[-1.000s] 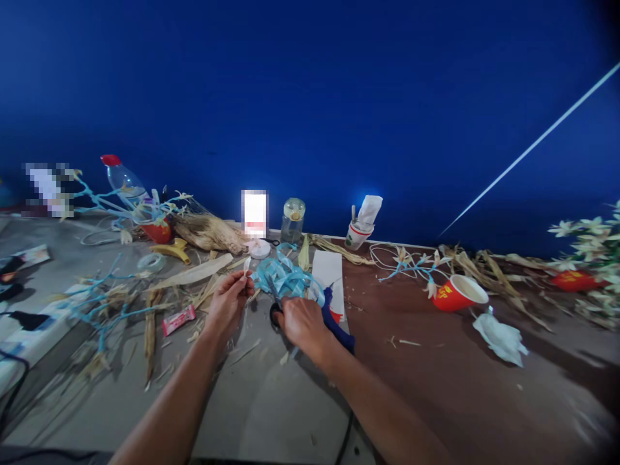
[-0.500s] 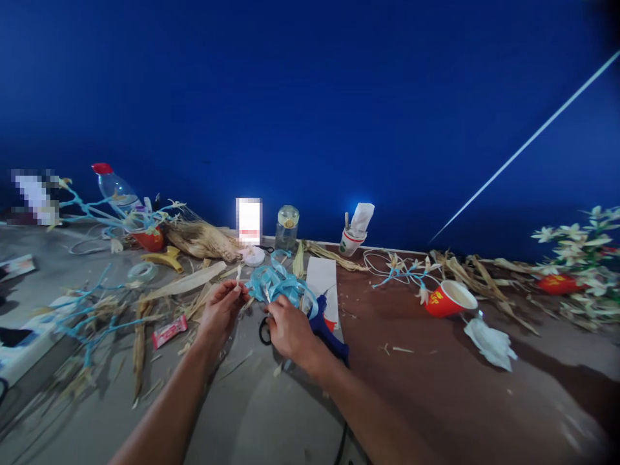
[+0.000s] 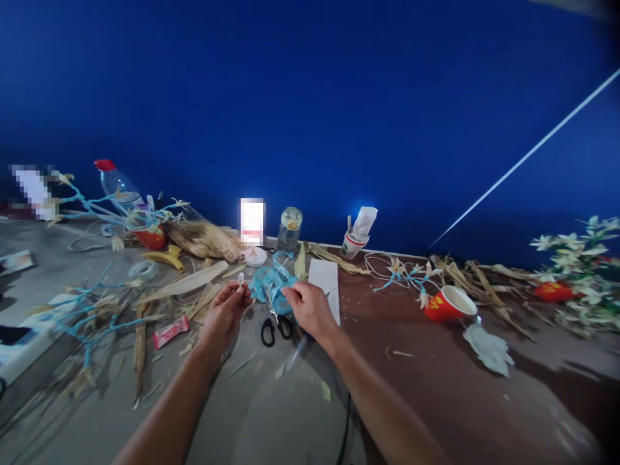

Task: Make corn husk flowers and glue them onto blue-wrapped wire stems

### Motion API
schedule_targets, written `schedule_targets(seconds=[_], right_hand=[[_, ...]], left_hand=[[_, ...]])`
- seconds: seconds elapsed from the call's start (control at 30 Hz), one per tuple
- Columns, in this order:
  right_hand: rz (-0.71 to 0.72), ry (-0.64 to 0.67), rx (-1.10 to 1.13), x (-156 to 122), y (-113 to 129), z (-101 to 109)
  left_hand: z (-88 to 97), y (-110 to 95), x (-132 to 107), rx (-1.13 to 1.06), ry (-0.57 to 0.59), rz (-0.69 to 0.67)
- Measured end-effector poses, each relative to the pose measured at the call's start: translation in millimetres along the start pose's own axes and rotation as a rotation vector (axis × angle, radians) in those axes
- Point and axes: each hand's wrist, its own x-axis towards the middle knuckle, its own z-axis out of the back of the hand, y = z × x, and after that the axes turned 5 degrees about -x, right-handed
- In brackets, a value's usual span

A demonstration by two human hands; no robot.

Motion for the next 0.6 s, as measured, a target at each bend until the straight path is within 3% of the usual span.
schedule_targets(seconds=[0.17, 0.43, 0.6], right_hand=[[-0.02, -0.098, -0.055, 30.8, -21.2, 9.4], [-0.125, 0.237, -0.384, 57.7, -30.3, -6.0], [-0.096, 0.309, -0.425, 55.9, -25.4, -20.9]], left_hand=[[0.0, -0.4, 0.4, -0.002, -0.031, -0.011], [-2.3, -0.8, -2.2, 0.036, -0.03, 0.008], [-5.0, -3.4, -3.7, 0.053, -0.071, -0.002]])
